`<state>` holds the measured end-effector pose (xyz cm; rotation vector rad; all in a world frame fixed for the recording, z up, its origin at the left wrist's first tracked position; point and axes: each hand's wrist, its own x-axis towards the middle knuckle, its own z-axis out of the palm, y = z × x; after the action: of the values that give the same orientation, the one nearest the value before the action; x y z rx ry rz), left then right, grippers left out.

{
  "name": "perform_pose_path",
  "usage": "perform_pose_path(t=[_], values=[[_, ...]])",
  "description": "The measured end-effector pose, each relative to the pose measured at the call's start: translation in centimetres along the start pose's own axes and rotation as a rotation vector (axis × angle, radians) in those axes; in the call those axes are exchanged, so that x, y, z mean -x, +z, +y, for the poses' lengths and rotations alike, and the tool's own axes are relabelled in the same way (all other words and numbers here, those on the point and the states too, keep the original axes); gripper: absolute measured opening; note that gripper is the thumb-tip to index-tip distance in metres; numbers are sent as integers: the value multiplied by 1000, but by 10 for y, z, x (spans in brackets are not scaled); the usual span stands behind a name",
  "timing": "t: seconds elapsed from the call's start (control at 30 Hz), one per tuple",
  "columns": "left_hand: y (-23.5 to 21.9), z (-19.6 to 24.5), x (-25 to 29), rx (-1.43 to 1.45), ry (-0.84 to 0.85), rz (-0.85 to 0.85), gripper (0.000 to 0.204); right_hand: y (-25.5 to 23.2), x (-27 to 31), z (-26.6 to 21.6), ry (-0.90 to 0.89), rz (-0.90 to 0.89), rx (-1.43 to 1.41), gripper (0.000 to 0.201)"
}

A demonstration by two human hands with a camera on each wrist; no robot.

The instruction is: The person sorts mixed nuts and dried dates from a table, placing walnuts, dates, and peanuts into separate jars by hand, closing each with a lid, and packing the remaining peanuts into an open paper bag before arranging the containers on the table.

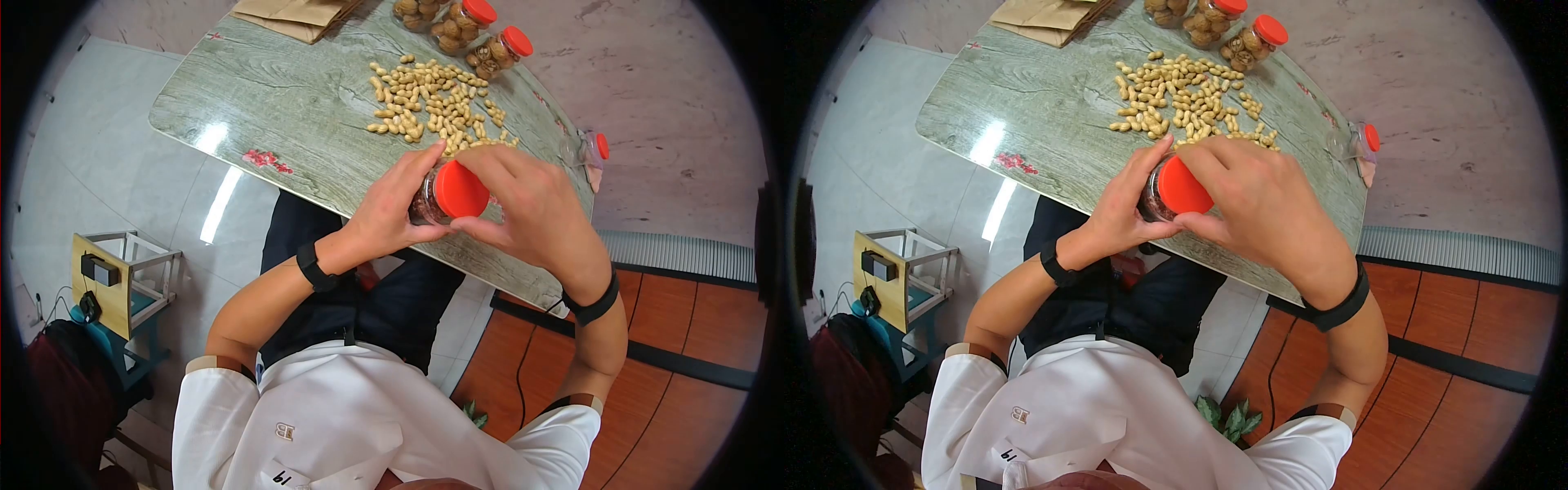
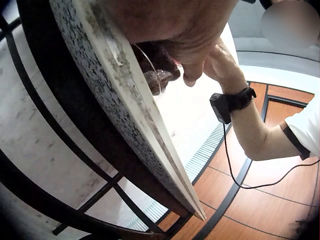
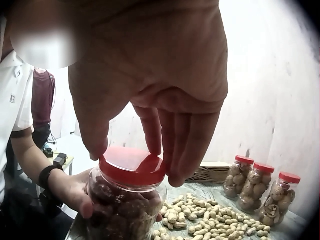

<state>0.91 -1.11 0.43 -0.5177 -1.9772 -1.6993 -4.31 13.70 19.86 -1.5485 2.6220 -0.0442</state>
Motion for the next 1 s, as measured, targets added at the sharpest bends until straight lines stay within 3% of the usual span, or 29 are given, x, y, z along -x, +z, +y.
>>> perform_pose_path(t=[0.13,0.67,1.0], values=[[-1,3,-1,-6,4,6,113,4,0,-2,-94,97,-5,62],[1,-1,1,-3,-11,1,124,0,5,0,-62,19,-116,63],[1,-2,2,-17,-19,-6,123,4,-3,-1,-5,9,20,57]])
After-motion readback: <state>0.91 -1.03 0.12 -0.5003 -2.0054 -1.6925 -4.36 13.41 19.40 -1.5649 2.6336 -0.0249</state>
